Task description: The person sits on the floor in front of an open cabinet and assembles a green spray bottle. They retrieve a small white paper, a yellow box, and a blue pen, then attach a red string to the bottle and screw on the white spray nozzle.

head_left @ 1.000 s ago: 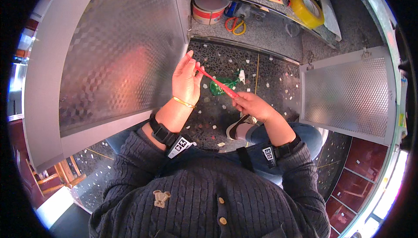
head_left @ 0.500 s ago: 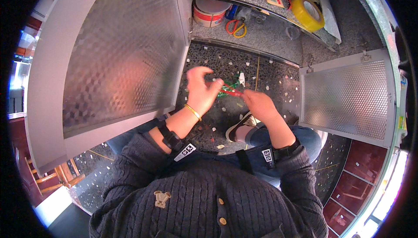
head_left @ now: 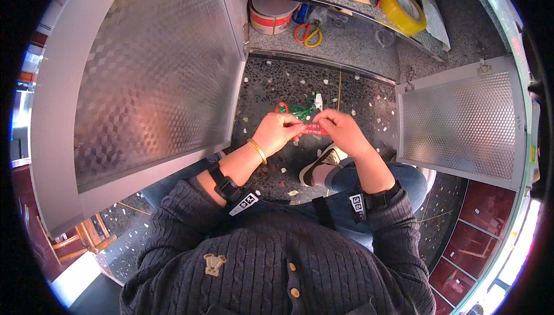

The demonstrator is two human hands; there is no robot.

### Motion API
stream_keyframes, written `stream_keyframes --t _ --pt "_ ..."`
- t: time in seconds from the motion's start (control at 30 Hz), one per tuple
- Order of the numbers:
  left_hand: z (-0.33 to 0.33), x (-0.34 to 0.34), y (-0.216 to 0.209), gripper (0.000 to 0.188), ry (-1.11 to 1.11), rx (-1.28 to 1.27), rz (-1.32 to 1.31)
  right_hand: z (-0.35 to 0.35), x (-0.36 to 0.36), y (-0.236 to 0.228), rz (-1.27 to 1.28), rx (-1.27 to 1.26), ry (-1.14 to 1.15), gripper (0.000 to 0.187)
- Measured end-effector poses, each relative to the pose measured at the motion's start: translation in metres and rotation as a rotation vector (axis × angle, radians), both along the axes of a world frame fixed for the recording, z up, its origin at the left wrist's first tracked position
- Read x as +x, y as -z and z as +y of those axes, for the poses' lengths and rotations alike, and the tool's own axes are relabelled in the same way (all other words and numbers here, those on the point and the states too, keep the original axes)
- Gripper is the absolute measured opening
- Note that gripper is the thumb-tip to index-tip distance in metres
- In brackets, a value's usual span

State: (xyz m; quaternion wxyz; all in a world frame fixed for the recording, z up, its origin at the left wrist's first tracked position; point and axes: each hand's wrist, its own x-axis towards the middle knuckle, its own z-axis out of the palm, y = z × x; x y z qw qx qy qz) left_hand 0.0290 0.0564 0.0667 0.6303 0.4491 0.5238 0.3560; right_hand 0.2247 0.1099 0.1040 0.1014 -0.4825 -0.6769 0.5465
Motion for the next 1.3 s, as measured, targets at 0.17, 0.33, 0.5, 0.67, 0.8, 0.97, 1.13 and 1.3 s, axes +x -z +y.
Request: stream_keyframes --t 0.17,0.33,0.5,0.67,0.8,0.97,1.13,1.3 --pt "0.0 0.001 0.005 0.016 -0.202 -0.059 -0.277 0.001 -0.002 0.004 0.341 -0.201 0.245 0.018" --pt "0.001 0.0 0.001 0.016 -0.235 -0.044 -0.256 -0.002 -0.005 0.01 0.346 -0.223 0.219 0.019" --pt "0.0 0.001 -0.002 0.014 -0.243 -0.074 -0.243 -0.001 -0.004 0.015 0.378 -0.114 0.247 0.018" --pt "0.0 0.002 0.001 0.013 -0.261 -0.047 -0.159 -0.001 -0.004 0.017 0.431 -0.084 0.306 0.021" --pt "0.001 0.001 0.003 0.014 -0.222 -0.035 -0.112 -0.001 -0.002 0.018 0.451 -0.11 0.297 0.021" --pt "0.001 0.0 -0.001 0.014 -0.197 -0.042 -0.056 -0.001 -0.001 0.02 0.463 -0.146 0.31 0.015" --pt "0.001 -0.001 0.0 0.014 -0.19 -0.027 -0.035 -0.002 -0.002 0.019 0.442 -0.179 0.359 0.013" --pt "0.002 0.001 0.006 0.015 -0.16 0.031 -0.026 -0.002 -0.002 0.018 0.409 -0.083 0.364 0.009"
